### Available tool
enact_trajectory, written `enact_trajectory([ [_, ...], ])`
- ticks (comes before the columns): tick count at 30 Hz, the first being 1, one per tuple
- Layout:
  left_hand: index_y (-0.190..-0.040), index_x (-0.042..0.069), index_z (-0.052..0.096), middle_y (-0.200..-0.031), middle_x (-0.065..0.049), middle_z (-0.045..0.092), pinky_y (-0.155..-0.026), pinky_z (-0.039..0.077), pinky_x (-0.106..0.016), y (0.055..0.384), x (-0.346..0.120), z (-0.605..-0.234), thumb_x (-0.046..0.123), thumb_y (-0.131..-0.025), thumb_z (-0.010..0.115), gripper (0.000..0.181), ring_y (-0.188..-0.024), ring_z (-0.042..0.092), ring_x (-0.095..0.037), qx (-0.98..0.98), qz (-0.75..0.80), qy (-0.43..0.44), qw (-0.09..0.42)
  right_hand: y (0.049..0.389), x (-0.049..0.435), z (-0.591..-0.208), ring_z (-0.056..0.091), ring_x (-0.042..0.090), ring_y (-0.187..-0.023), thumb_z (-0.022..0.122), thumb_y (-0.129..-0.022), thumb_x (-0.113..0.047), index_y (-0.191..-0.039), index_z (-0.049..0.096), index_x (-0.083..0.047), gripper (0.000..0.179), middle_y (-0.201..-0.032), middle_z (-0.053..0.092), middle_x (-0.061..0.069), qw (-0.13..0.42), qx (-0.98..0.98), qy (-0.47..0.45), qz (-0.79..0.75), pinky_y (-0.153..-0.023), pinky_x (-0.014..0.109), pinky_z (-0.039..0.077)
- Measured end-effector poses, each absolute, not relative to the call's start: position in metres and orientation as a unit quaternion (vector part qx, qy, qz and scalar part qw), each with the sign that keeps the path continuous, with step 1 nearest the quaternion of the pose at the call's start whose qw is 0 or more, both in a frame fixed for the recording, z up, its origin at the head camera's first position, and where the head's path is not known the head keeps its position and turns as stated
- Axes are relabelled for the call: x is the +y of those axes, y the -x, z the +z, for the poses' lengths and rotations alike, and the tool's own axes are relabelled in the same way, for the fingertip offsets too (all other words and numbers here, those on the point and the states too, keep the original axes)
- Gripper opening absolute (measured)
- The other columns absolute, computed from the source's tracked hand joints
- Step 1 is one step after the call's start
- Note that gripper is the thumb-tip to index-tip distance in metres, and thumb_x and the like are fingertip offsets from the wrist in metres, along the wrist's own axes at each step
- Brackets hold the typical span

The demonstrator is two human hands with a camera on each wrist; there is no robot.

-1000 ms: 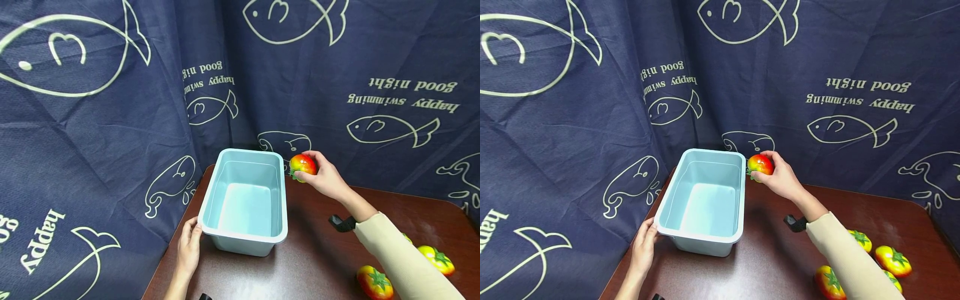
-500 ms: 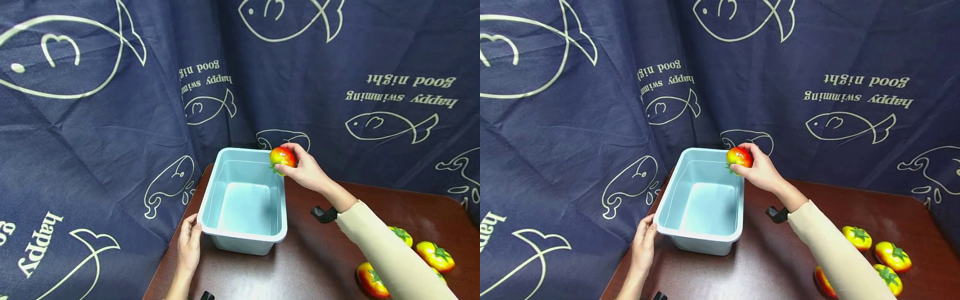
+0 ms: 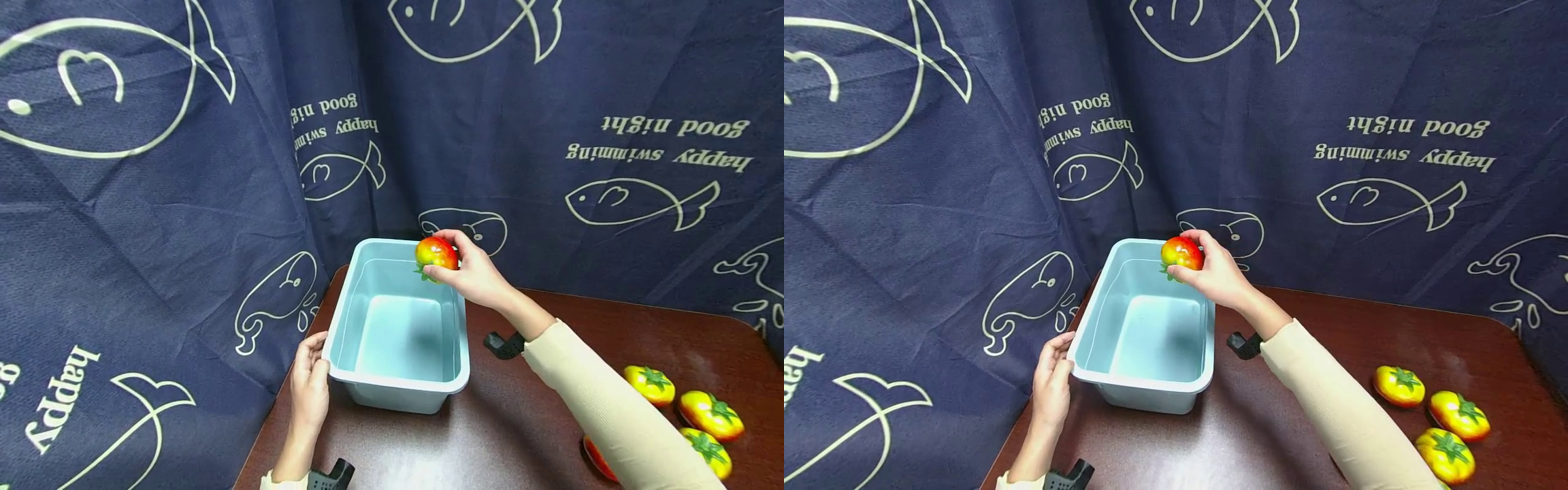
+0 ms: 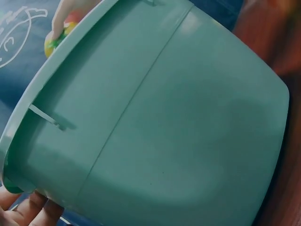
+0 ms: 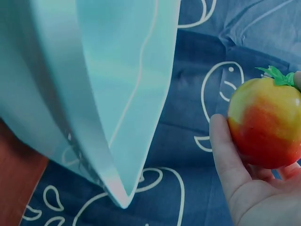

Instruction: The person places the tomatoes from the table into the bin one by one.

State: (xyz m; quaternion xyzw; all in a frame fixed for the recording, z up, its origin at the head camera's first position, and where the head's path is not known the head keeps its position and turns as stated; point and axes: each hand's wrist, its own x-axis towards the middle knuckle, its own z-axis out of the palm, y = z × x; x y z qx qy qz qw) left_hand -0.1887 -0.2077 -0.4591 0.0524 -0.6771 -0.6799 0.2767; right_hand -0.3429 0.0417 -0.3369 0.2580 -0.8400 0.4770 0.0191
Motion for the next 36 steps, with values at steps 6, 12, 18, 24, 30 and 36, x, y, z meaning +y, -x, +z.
enact_trajectory([
  [6, -0.125, -0.008, 0.051, -0.115, -0.024, 0.058, -0.076, 0.043, -0.018, 0.190, -0.206, -0.460, -0.010, -0.088, 0.043, 0.037, -0.093, 0.056, -0.018, -0.685, -0.670, -0.070, 0.277, 0.345, 0.026, -0.345, 0.058, 0.028, -0.101, 0.076, -0.084, -0.022, -0.135, 0.046, -0.011, 0.060, -0.124, 0.057, 0.010, 0.020, -0.840, -0.260, 0.476, -0.085, 0.039, 0.051],
  [12, -0.126, -0.006, 0.051, -0.113, -0.024, 0.060, -0.074, 0.043, -0.017, 0.192, -0.208, -0.466, -0.007, -0.091, 0.053, 0.035, -0.089, 0.056, -0.008, -0.692, -0.661, -0.061, 0.286, 0.343, 0.007, -0.355, 0.057, 0.028, -0.102, 0.075, -0.085, -0.021, -0.138, 0.045, -0.008, 0.062, -0.125, 0.056, 0.012, -0.006, -0.834, -0.264, 0.485, -0.087, 0.038, 0.050],
  [18, -0.125, -0.007, 0.051, -0.111, -0.025, 0.061, -0.073, 0.044, -0.017, 0.192, -0.209, -0.469, -0.008, -0.090, 0.053, 0.035, -0.087, 0.056, -0.007, -0.689, -0.661, -0.053, 0.292, 0.341, -0.012, -0.361, 0.056, 0.028, -0.102, 0.074, -0.084, -0.021, -0.137, 0.047, -0.008, 0.061, -0.123, 0.058, 0.011, -0.022, -0.833, -0.276, 0.480, -0.085, 0.038, 0.051],
  [24, -0.125, -0.007, 0.052, -0.110, -0.025, 0.061, -0.073, 0.044, -0.016, 0.193, -0.211, -0.471, -0.008, -0.090, 0.054, 0.035, -0.087, 0.056, -0.006, -0.693, -0.657, -0.047, 0.293, 0.336, -0.032, -0.368, 0.057, 0.025, -0.101, 0.073, -0.084, -0.024, -0.137, 0.047, -0.009, 0.061, -0.122, 0.059, 0.009, -0.040, -0.845, -0.291, 0.447, -0.086, 0.037, 0.051],
  [30, -0.125, -0.004, 0.053, -0.110, -0.022, 0.063, -0.074, 0.045, -0.017, 0.194, -0.212, -0.471, -0.007, -0.090, 0.056, 0.036, -0.087, 0.056, -0.007, -0.701, -0.651, -0.042, 0.289, 0.335, -0.046, -0.383, 0.057, 0.023, -0.099, 0.073, -0.083, -0.024, -0.137, 0.049, -0.004, 0.063, -0.123, 0.059, 0.009, -0.031, -0.859, -0.306, 0.409, -0.088, 0.036, 0.050],
  [36, -0.126, -0.003, 0.053, -0.109, -0.022, 0.062, -0.075, 0.044, -0.018, 0.193, -0.213, -0.471, -0.007, -0.090, 0.056, 0.037, -0.087, 0.054, -0.004, -0.697, -0.656, -0.044, 0.287, 0.331, -0.055, -0.396, 0.058, 0.022, -0.097, 0.073, -0.081, -0.020, -0.133, 0.049, -0.003, 0.060, -0.117, 0.060, 0.010, -0.058, -0.863, -0.306, 0.397, -0.085, 0.035, 0.051],
])
